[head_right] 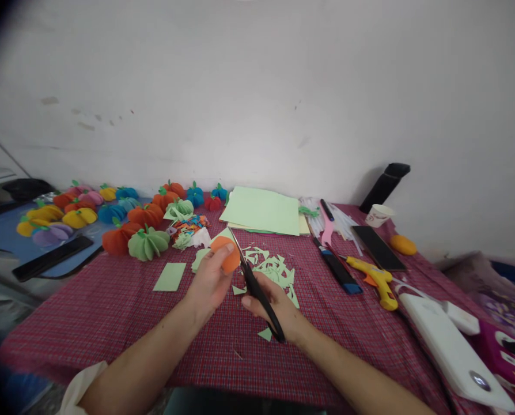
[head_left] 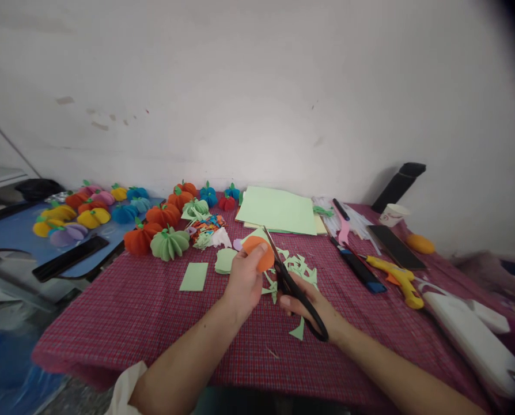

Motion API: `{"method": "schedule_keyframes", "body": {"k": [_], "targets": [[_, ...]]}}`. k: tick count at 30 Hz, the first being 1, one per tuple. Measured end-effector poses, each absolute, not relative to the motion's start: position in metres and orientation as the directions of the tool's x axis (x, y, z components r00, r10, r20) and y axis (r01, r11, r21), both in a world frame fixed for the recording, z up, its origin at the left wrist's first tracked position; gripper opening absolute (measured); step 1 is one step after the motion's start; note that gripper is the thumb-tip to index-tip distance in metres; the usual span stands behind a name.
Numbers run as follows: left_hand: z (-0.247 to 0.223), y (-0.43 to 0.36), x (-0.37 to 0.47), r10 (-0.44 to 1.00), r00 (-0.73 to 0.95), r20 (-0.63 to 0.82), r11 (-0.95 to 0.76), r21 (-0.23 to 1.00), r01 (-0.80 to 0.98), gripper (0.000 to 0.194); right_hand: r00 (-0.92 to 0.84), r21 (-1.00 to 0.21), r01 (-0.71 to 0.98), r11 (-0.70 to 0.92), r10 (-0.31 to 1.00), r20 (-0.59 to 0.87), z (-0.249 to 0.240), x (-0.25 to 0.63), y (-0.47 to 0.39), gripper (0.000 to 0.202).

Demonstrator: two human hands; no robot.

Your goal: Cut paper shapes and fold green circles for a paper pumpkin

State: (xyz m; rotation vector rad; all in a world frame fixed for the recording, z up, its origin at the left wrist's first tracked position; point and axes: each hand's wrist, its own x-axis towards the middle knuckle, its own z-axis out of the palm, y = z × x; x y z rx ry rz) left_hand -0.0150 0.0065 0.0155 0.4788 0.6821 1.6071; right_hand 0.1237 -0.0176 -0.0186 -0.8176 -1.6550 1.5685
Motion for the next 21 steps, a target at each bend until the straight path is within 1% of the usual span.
{"method": "schedule_keyframes", "body": {"k": [9,21], "targets": [[0.0155,0.0069,-0.0144,0.982,-0.162,-0.092,-0.061,0.663,-0.746,0.013,-0.531,-0.996,0.024,0.082,0.846,0.056,-0.0204,0.1229,-0.0174,0.029],[0.0143,0.0084,-0.015,0.981,-0.172,-0.094,-0.066,0.666,-0.743,0.014,-0.525,-0.997,0.047,0.053,0.851,0.021,-0.0185,0.1258,-0.0164,0.037]]}}
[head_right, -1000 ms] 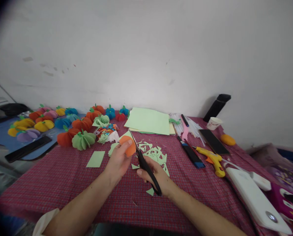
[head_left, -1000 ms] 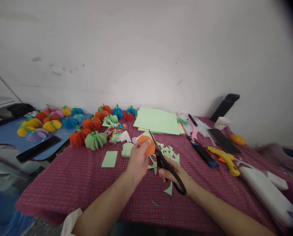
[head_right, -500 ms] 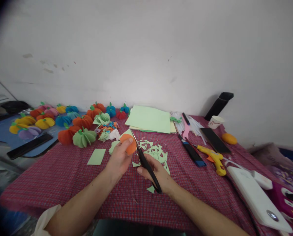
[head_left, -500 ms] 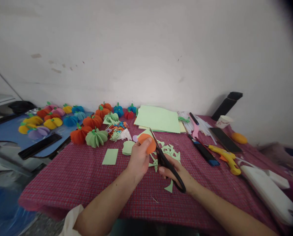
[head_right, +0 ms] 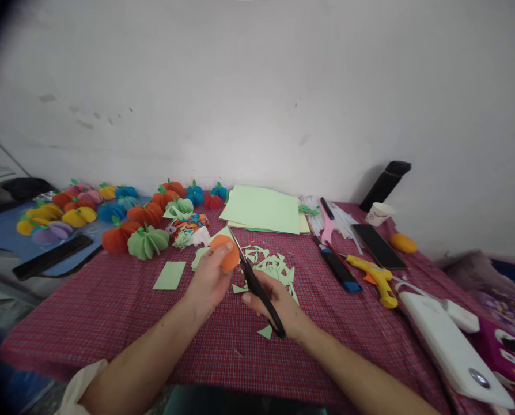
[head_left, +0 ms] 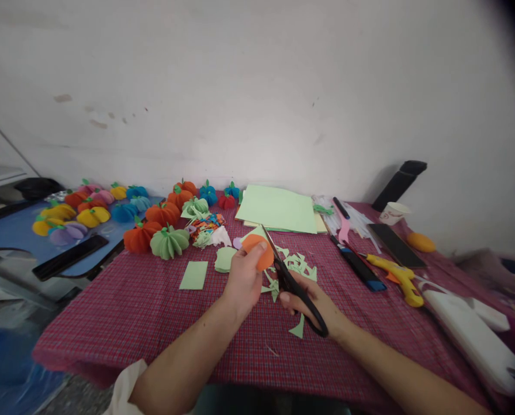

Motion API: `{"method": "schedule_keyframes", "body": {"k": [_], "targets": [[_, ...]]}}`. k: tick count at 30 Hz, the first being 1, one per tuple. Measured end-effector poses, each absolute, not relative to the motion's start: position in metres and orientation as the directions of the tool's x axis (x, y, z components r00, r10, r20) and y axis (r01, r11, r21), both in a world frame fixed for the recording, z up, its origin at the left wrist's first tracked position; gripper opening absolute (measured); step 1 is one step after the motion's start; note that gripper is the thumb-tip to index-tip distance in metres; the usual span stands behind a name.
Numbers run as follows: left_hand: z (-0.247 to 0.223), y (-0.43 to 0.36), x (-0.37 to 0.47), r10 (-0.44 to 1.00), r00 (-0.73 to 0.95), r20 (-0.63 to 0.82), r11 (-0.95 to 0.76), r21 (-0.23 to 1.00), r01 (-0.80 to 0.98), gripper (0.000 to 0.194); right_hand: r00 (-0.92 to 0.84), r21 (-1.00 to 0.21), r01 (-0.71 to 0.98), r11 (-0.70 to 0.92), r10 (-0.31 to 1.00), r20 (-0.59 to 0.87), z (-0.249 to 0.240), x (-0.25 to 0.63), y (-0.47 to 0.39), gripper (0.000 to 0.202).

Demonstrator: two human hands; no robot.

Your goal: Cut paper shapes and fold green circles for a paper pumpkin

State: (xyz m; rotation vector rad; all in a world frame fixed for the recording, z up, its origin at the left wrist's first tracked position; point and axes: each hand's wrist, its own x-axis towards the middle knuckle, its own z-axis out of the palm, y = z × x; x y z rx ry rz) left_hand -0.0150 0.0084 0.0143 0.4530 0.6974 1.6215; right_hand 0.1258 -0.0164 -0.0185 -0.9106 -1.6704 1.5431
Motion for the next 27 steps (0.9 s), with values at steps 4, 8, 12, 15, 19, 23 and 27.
{"method": "schedule_keyframes", "body": {"k": [4,8,12,15,19,23,27], "targets": [[0.013,0.008,-0.015,0.983,-0.171,-0.069,-0.079,0.681,-0.728,0.014,-0.524,-0.996,0.083,0.032,0.852,-0.016,-0.014,0.128,-0.017,0.039],[0.013,0.007,-0.015,0.984,-0.164,-0.062,-0.076,0.693,-0.716,0.013,-0.516,-0.989,0.138,0.047,0.856,-0.031,-0.009,0.13,-0.017,0.039],[0.014,0.007,-0.015,0.985,-0.159,-0.067,-0.067,0.703,-0.709,0.014,-0.52,-0.979,0.189,0.083,0.854,-0.028,-0.008,0.133,-0.015,0.039],[0.012,0.007,-0.015,0.986,-0.155,-0.065,-0.065,0.703,-0.708,0.012,-0.518,-0.972,0.206,0.117,0.856,-0.007,-0.008,0.136,-0.014,0.035],[0.011,0.008,-0.014,0.985,-0.154,-0.075,-0.056,0.706,-0.706,0.012,-0.537,-0.966,0.208,0.151,0.843,0.017,-0.005,0.139,-0.013,0.026],[0.011,0.008,-0.014,0.986,-0.143,-0.086,-0.041,0.705,-0.708,0.013,-0.552,-0.963,0.223,0.15,0.834,0.002,-0.005,0.143,-0.013,0.023],[0.011,0.007,-0.014,0.985,-0.143,-0.101,-0.031,0.706,-0.708,0.014,-0.55,-0.963,0.235,0.131,0.835,-0.02,-0.009,0.145,-0.014,0.025]]}}
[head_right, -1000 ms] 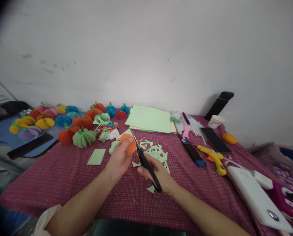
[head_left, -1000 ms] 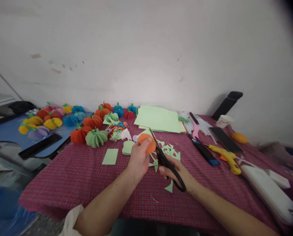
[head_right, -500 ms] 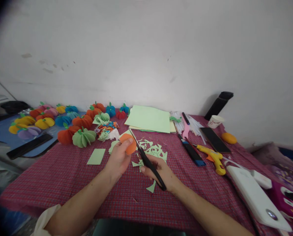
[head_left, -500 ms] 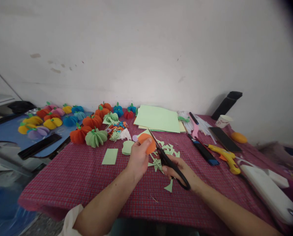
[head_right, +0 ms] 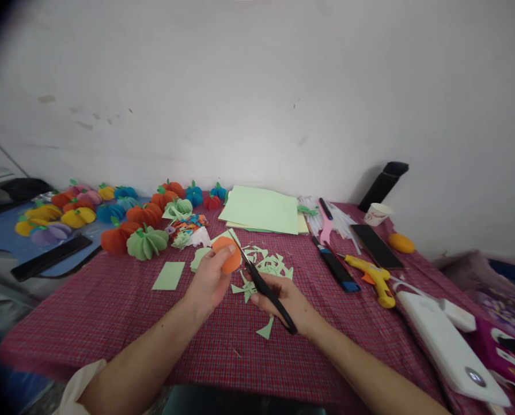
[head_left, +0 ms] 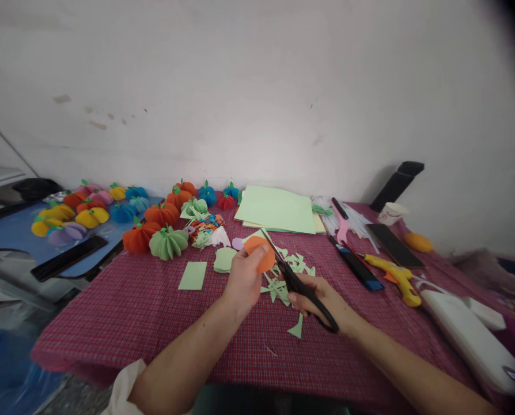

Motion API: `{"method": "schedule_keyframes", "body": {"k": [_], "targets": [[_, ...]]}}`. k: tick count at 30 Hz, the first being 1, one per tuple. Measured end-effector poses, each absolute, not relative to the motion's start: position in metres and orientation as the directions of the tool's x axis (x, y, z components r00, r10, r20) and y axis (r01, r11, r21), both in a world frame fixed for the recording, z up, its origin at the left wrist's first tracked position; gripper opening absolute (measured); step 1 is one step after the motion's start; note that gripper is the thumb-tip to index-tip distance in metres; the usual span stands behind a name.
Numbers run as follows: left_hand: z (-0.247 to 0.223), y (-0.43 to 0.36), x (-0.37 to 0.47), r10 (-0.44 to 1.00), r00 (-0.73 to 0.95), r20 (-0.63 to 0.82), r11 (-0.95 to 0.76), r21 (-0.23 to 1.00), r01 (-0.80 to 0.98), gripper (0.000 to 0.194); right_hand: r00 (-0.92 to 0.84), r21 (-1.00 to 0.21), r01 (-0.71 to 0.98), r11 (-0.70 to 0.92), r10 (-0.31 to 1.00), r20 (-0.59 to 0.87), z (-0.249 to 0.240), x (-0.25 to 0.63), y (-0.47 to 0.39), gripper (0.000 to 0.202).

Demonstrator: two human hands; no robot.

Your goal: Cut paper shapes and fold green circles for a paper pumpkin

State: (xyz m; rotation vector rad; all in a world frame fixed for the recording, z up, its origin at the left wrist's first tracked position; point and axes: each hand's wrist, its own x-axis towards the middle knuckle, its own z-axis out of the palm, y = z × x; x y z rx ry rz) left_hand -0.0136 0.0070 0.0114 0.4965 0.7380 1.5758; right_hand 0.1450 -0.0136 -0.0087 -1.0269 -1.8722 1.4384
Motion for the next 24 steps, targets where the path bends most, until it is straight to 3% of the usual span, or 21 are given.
{"method": "schedule_keyframes", "body": {"k": [9,24], "targets": [[0.012,0.0042,-0.0113,0.987,-0.132,-0.088,-0.024,0.74,-0.672,0.015,-0.529,-0.983,0.175,0.061,0.847,-0.041,-0.0045,0.1374,-0.015,0.04],[0.0123,0.0028,-0.0101,0.99,-0.1,-0.103,0.011,0.747,-0.665,0.013,-0.536,-0.972,0.219,0.086,0.843,-0.047,-0.0055,0.1432,-0.01,0.032]]}}
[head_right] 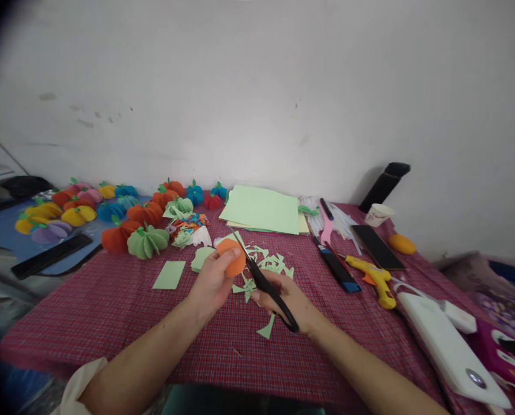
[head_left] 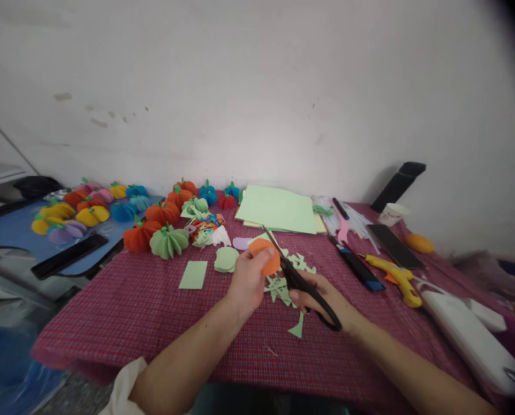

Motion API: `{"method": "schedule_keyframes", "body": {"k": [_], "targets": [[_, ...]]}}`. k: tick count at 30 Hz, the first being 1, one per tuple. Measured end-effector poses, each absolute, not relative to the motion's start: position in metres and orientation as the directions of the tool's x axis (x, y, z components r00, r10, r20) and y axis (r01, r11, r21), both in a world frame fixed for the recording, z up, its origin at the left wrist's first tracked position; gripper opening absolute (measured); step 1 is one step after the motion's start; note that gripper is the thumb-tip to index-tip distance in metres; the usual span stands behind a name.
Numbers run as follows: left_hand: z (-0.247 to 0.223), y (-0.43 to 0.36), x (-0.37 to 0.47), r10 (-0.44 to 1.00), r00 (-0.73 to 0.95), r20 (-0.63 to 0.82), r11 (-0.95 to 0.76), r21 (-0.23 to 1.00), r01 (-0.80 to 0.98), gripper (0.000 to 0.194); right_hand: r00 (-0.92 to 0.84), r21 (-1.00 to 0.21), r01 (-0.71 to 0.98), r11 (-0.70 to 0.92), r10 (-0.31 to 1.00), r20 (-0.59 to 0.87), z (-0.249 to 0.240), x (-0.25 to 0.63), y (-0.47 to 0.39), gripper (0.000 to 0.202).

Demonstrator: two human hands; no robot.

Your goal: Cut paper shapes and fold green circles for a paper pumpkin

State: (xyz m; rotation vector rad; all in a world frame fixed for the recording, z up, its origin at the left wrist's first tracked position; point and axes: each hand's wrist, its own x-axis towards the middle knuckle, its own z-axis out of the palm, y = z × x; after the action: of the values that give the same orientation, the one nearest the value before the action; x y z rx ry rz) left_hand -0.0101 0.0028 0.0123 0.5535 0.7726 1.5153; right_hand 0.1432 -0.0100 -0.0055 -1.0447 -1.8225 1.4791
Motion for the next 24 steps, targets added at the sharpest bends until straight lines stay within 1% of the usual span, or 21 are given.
{"method": "schedule_keyframes", "body": {"k": [3,7,12,19,24], "targets": [[0.012,0.003,-0.009,0.99,-0.1,-0.096,0.005,0.745,-0.667,0.012,-0.553,-0.967,0.232,0.11,0.832,-0.038,-0.001,0.145,-0.011,0.031],[0.011,0.003,-0.009,0.991,-0.088,-0.104,0.018,0.741,-0.672,0.012,-0.573,-0.973,0.199,0.119,0.819,-0.017,0.002,0.148,-0.011,0.031],[0.012,0.003,-0.01,0.993,-0.08,-0.083,0.008,0.744,-0.669,0.012,-0.599,-0.973,0.199,0.116,0.8,-0.027,0.002,0.154,-0.009,0.026],[0.01,0.001,-0.01,0.997,-0.044,-0.057,0.016,0.77,-0.638,0.011,-0.671,-0.986,0.156,0.063,0.739,-0.059,0.01,0.162,-0.01,0.038],[0.008,0.0,-0.009,0.999,-0.012,-0.047,0.031,0.801,-0.598,0.01,-0.679,-0.982,0.183,0.042,0.728,-0.096,0.014,0.166,-0.011,0.041]]}}
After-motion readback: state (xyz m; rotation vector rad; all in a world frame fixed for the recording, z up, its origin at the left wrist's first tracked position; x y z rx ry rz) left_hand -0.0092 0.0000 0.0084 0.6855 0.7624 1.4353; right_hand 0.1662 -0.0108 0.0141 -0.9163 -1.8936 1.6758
